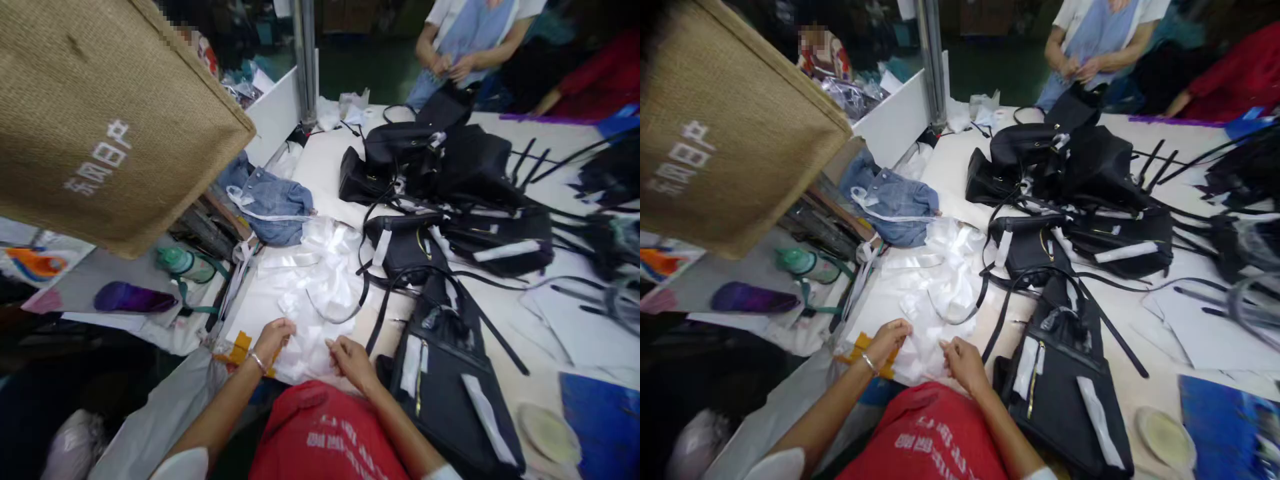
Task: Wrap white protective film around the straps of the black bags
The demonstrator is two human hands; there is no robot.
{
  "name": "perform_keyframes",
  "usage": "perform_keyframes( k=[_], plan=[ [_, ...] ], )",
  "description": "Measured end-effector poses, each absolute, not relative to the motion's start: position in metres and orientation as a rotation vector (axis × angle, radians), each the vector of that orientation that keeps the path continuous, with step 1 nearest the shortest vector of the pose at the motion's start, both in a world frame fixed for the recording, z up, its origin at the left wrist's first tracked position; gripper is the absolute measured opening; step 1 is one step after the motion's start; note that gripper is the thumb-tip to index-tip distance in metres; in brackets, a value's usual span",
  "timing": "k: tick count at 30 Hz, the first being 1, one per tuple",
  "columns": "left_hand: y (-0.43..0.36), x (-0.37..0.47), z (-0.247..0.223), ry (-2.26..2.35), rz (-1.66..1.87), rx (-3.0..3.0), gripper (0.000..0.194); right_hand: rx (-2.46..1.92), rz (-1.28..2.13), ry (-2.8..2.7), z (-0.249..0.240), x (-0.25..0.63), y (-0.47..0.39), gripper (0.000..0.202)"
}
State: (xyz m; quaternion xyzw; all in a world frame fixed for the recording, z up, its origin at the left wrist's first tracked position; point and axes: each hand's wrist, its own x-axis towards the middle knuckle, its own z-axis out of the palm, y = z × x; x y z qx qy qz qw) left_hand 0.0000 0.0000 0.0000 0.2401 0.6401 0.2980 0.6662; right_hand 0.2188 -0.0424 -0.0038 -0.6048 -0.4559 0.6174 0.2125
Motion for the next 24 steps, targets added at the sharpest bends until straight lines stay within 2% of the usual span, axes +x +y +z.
perform_keyframes(
  k=[4, 15, 20, 24],
  plan=[
    [-0.008, 0.022, -0.001, 1.448, 0.667, 0.550, 0.027, -1.597, 1.771, -1.122, -0.007, 0.191, -0.053, 0.036],
    [-0.022, 0.041, 0.007, 1.329, 0.715, 0.633, 0.032, -1.538, 1.857, -0.852, -0.015, 0.181, -0.042, 0.042],
    [-0.026, 0.036, -0.011, 1.304, 0.680, 0.851, 0.027, -1.509, 2.009, -0.868, -0.012, 0.189, -0.045, 0.043],
    [-0.024, 0.017, -0.034, 1.583, 0.497, 1.239, 0.021, -1.638, 1.964, -0.905, -0.020, 0.197, -0.050, 0.033]
  ],
)
